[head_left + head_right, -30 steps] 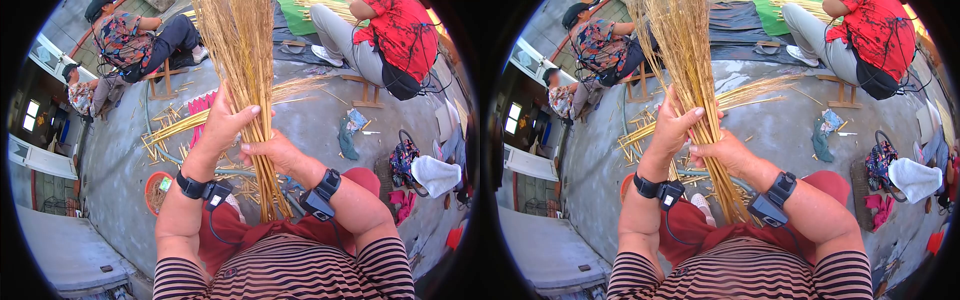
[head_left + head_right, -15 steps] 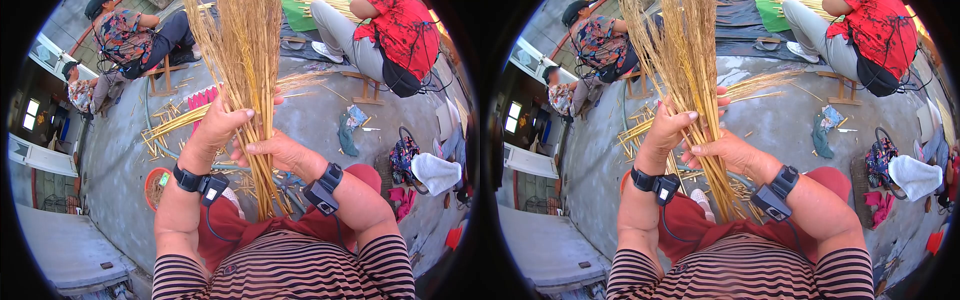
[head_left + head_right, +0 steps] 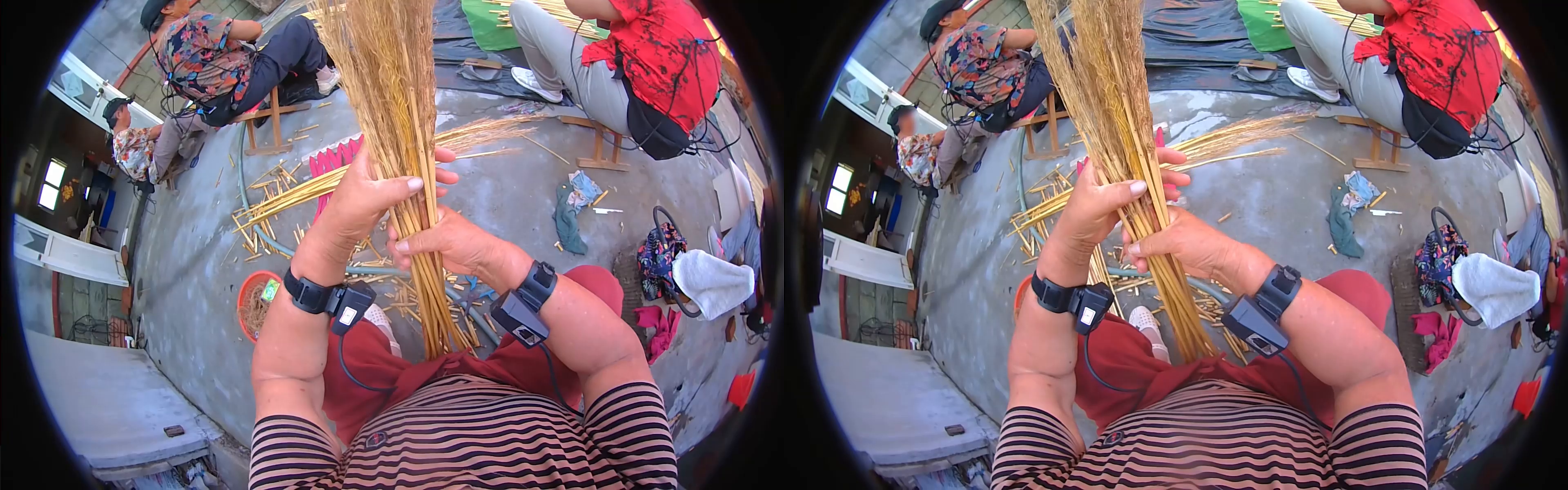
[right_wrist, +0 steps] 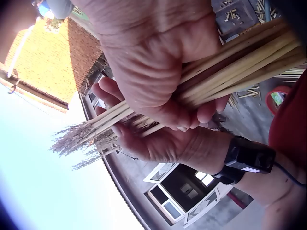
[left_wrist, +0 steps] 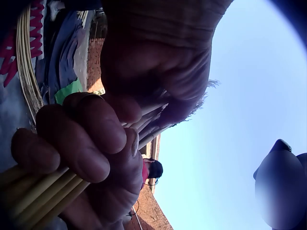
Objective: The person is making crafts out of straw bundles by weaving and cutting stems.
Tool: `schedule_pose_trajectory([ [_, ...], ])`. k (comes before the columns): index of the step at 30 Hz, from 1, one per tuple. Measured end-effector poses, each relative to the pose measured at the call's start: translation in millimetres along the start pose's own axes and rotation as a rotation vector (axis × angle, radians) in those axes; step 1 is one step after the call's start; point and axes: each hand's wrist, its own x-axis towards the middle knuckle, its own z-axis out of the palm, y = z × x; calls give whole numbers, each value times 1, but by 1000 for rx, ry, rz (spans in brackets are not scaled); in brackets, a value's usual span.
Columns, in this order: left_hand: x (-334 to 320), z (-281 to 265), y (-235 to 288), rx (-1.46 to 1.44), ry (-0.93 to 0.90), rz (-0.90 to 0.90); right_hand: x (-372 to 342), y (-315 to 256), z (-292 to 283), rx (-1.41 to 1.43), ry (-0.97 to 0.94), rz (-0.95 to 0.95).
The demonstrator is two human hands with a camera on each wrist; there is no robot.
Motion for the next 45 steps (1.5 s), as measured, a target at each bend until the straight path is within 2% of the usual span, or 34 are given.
schedule_pose_trajectory([
  [2, 0, -2, -2, 22, 30, 5, 2, 1, 0, -9, 43, -12],
  [4, 2, 2, -7, 85, 172, 95, 5, 4, -5, -47, 80, -22],
  [9, 9, 15, -32, 160, 480, 242, 15, 9, -5, -522, 443, -130],
  [10, 10, 15, -34, 91, 486, 194, 17, 11, -3, -637, 523, -156],
  [12, 10, 13, -31, -36, 502, 102, 21, 17, -8, -808, 536, -247],
  [16, 12, 1, -30, -265, 314, 171, 19, 9, 1, -1050, 622, -317],
  [19, 13, 0, -30, -332, 253, 184, 17, 6, 0, -775, 529, -269],
  [25, 12, -1, -28, -383, 188, 181, 8, -3, 3, -557, 383, -201],
  [33, 12, -5, -34, -369, 251, 140, 14, 1, -3, -438, 300, -94],
  [36, 9, -10, -29, -275, 223, 128, 14, -1, 2, -428, 278, -84],
  [45, 5, -14, -23, -251, 115, 95, 10, -4, 6, -351, 213, -68],
])
